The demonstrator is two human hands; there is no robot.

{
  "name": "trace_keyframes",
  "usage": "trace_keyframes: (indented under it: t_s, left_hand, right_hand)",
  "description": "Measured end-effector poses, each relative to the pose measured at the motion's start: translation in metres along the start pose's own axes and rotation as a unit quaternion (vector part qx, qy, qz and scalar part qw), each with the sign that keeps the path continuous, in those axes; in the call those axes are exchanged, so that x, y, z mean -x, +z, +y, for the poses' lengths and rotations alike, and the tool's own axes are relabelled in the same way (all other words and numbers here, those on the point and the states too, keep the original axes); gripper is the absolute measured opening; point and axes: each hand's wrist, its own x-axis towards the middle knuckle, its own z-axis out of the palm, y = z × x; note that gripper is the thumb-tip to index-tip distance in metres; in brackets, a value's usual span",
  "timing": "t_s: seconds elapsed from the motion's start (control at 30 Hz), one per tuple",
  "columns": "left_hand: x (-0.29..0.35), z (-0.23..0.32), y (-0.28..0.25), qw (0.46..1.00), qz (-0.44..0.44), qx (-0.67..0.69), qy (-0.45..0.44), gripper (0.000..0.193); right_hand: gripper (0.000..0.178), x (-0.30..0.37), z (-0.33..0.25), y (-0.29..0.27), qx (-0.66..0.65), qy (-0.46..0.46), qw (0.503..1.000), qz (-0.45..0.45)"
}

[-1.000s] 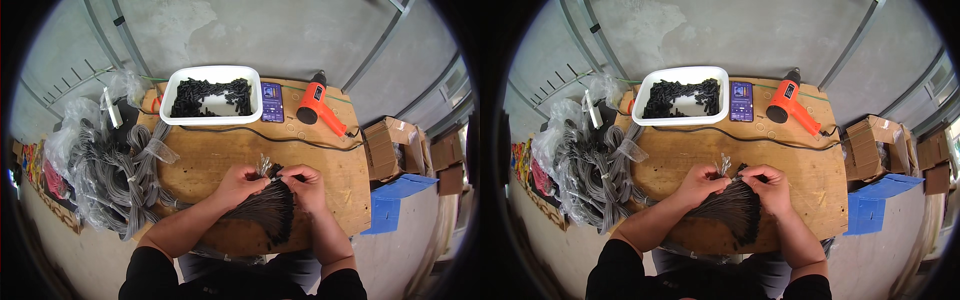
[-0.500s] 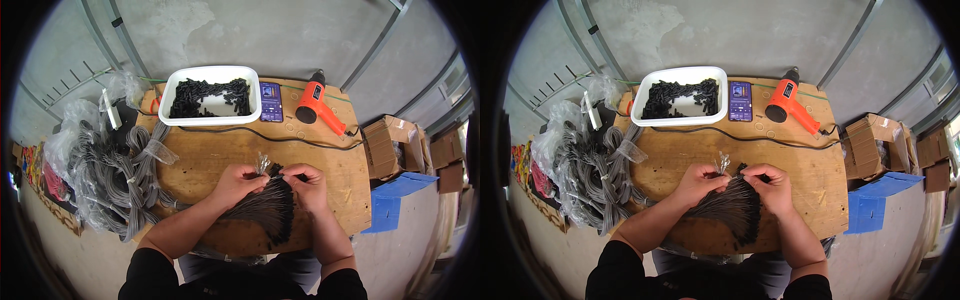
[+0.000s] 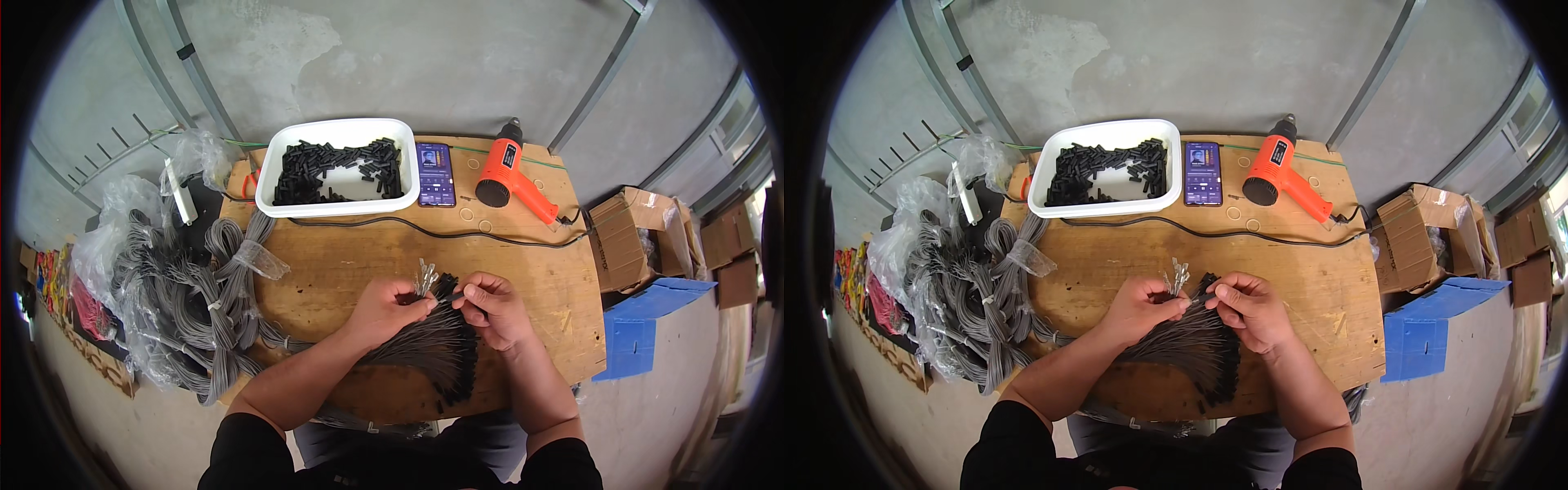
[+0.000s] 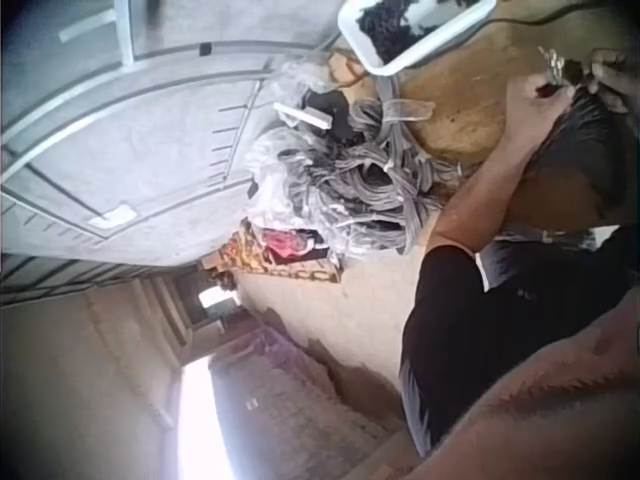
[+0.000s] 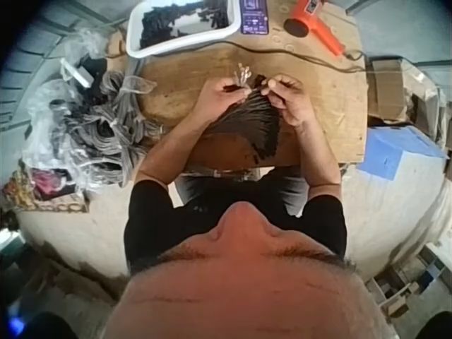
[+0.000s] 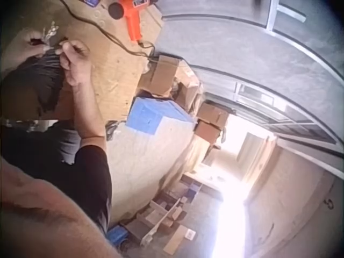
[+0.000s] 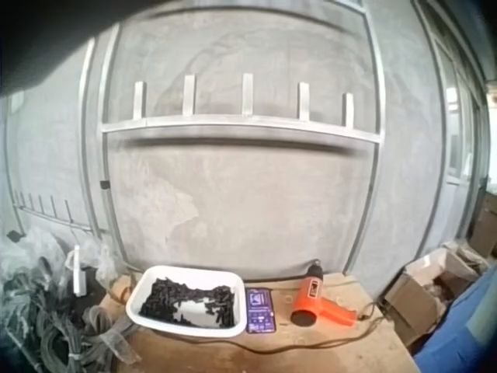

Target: The person is manually assembling cables by sliding small black connectors onto wire ends at a workbench.

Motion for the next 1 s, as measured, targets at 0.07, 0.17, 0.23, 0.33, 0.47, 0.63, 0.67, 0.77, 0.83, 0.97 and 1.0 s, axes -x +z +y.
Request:
trace_keyframes:
  t_s: [0.07,0.17,0.23,0.33,0.47,0.63,0.67,0.77,0.83,0.97,1.0]
  left_hand:
    - [0.0,0.0,-0.001,1.0,-0.004,-0.012,0.001,0.013]
    - [0.0,0.001,-0.001,1.0,-0.008,-0.027,0.002,0.013]
    - [0.0,0.004,0.002,0.999,-0.01,-0.032,0.005,0.014]
    - [0.0,0.006,0.002,1.0,-0.006,-0.024,0.001,0.013]
    - [0.0,0.005,0.001,0.999,-0.012,-0.04,-0.005,0.015]
    - [0.001,0.004,0.004,0.997,-0.034,-0.063,0.012,0.018]
    - [0.001,0.005,0.005,0.992,-0.028,-0.119,0.041,0.018]
    - [-0.002,-0.001,0.003,0.98,-0.03,-0.178,0.087,0.018]
    - [-0.002,-0.004,0.002,0.977,-0.036,-0.183,0.103,0.018]
    - [-0.001,0.004,0.006,0.975,-0.029,-0.211,0.07,0.018]
    - [0.0,0.007,0.007,0.967,-0.029,-0.241,0.072,0.019]
  right_hand:
    - [0.013,-0.001,0.002,0.0,0.017,0.006,1.0,-0.008]
    - [0.012,-0.001,0.004,0.004,0.041,0.005,0.999,-0.008]
    - [0.011,0.001,0.002,0.005,0.038,0.0,0.999,-0.009]
    - [0.012,-0.001,0.003,0.005,0.042,-0.002,0.999,-0.011]
    - [0.012,0.0,0.0,0.003,0.065,0.004,0.998,-0.008]
    - [0.012,-0.004,-0.007,-0.006,0.073,-0.06,0.994,0.052]
    - [0.012,-0.004,-0.008,-0.008,0.073,-0.072,0.993,0.061]
    - [0.014,-0.003,-0.007,-0.006,0.096,-0.078,0.991,0.043]
    - [0.015,-0.003,-0.005,-0.003,0.097,-0.082,0.991,0.034]
    - [0.016,-0.002,-0.005,-0.001,0.103,-0.082,0.991,0.025]
    - [0.016,-0.002,-0.005,-0.001,0.102,-0.083,0.991,0.026]
